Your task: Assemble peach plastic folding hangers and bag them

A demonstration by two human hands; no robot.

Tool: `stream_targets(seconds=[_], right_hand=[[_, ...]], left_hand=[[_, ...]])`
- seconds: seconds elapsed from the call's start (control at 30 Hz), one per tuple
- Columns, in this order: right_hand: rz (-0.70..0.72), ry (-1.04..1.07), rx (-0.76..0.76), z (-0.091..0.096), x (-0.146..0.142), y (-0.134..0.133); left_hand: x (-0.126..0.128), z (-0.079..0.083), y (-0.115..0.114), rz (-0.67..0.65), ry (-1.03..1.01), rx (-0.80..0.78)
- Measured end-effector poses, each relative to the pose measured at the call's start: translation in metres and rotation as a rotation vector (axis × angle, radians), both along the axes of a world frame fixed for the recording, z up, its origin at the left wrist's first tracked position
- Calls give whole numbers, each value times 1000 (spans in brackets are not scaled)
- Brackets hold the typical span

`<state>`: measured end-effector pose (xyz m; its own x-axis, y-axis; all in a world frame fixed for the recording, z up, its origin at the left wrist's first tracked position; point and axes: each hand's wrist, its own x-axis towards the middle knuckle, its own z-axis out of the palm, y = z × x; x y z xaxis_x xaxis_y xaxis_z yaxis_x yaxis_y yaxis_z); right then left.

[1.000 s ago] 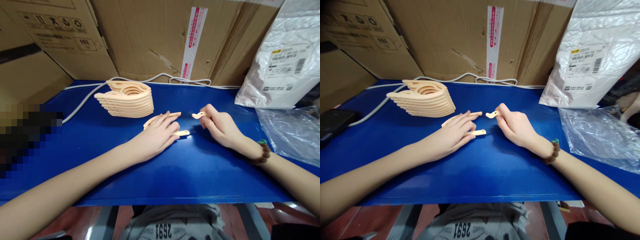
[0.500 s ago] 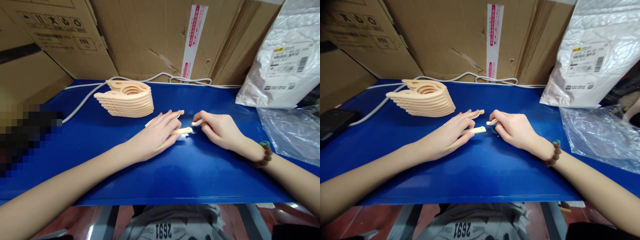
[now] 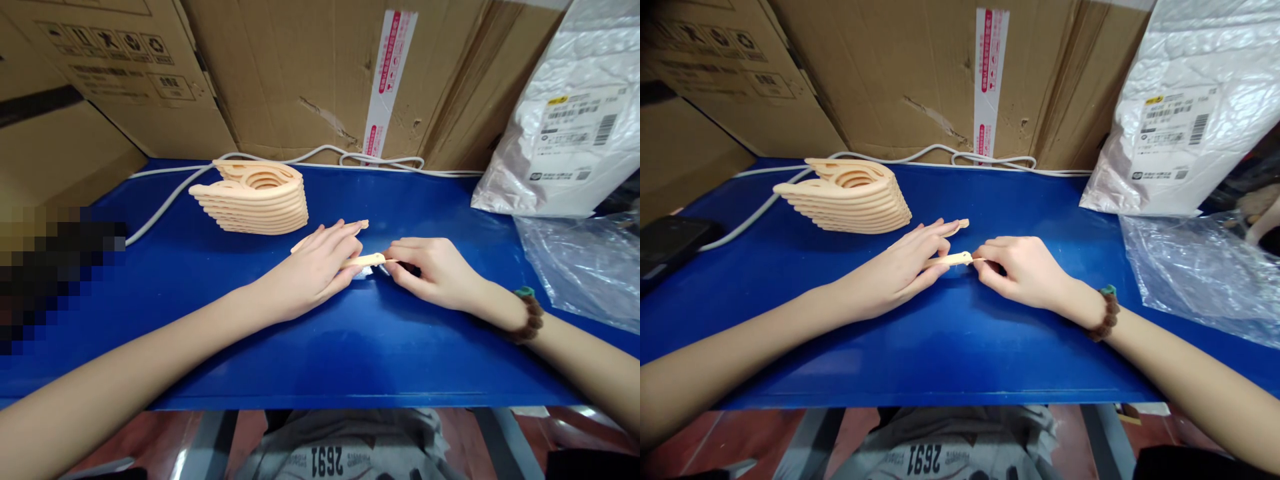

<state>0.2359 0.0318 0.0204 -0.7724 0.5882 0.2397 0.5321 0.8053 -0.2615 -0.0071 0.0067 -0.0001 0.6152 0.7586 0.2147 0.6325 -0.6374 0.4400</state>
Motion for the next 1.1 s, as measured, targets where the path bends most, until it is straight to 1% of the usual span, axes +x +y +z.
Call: stream_targets(seconds=[0.1,0.33,0.4,0.7,0.8,0.93,1.1], right_hand=[[0,-1,-23,-1,-1,-3],[-135,32,-38,-2,-1,-6],[-153,45,-38,-3,-2,-6],[-104,80,-67,-4,-2,-6],[-100,96,-118,-5,-3,-7],[-102,111,-203,-4,-5,-10],[-124,99,-247,-4,-4,-9]], left_hand=[[0,-1,1,-3,5,10],[-1,-2,3,-4,9,24],[-1,-2,3,-1,14,17],[0,-4,2,21,7,15],[0,-5,2,25,20,13],[1,-6,2,-5,67,51],[1,-5,1,-43,130,87]])
